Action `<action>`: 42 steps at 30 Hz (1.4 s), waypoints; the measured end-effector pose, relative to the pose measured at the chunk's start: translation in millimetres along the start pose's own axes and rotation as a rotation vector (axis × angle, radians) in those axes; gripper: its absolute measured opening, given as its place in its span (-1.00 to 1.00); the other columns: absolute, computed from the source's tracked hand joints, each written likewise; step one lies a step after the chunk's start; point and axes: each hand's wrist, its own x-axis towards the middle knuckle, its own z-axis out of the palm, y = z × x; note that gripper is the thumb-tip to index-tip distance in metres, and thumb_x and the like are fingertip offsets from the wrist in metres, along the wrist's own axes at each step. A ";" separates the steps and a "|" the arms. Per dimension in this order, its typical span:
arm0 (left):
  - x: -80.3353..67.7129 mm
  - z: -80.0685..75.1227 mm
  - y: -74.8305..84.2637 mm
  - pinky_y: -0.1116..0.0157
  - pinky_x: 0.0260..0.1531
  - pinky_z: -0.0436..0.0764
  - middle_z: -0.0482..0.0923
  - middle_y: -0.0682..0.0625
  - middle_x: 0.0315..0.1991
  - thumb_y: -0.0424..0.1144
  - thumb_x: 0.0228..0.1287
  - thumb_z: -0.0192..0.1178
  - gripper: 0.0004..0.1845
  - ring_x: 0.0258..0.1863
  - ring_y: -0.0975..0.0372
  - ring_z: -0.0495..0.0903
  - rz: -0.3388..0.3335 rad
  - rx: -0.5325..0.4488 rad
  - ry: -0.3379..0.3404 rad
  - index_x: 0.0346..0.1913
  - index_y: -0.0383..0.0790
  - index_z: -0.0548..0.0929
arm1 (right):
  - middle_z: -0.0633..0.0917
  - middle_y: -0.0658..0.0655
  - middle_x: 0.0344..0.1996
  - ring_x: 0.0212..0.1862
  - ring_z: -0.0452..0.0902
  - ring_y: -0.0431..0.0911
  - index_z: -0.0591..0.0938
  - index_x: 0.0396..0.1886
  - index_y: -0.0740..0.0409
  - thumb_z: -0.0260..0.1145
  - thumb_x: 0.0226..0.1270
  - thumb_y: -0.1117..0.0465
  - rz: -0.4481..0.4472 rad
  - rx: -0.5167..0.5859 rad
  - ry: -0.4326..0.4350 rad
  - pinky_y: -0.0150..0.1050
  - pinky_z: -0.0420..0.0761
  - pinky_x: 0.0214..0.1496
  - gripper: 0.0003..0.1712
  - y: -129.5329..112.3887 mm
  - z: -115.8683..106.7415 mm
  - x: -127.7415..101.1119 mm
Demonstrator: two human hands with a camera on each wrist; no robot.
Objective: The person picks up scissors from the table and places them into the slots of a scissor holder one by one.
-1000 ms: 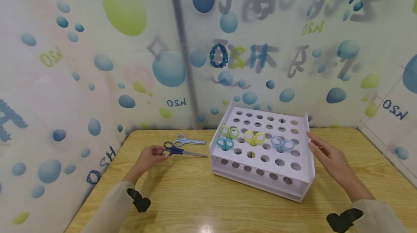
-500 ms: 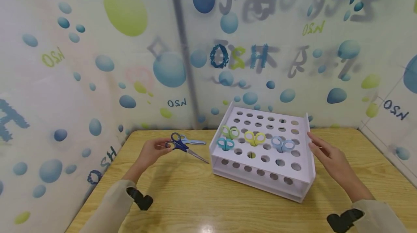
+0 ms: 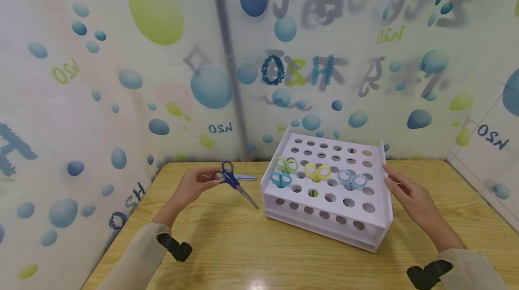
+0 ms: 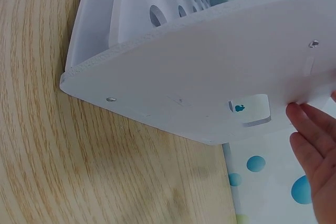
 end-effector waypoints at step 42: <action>2.7 -2.7 106.0 0.28 -0.27 0.59 0.56 -0.05 -0.22 -0.42 0.17 0.21 -0.66 -0.25 0.26 0.60 0.304 -0.040 -0.401 0.05 -0.26 0.60 | 0.16 0.50 0.27 0.14 0.17 0.45 0.10 0.42 0.05 -0.06 0.46 0.03 0.001 0.006 0.008 -0.31 0.49 -0.08 -0.40 1.3 1.9 0.6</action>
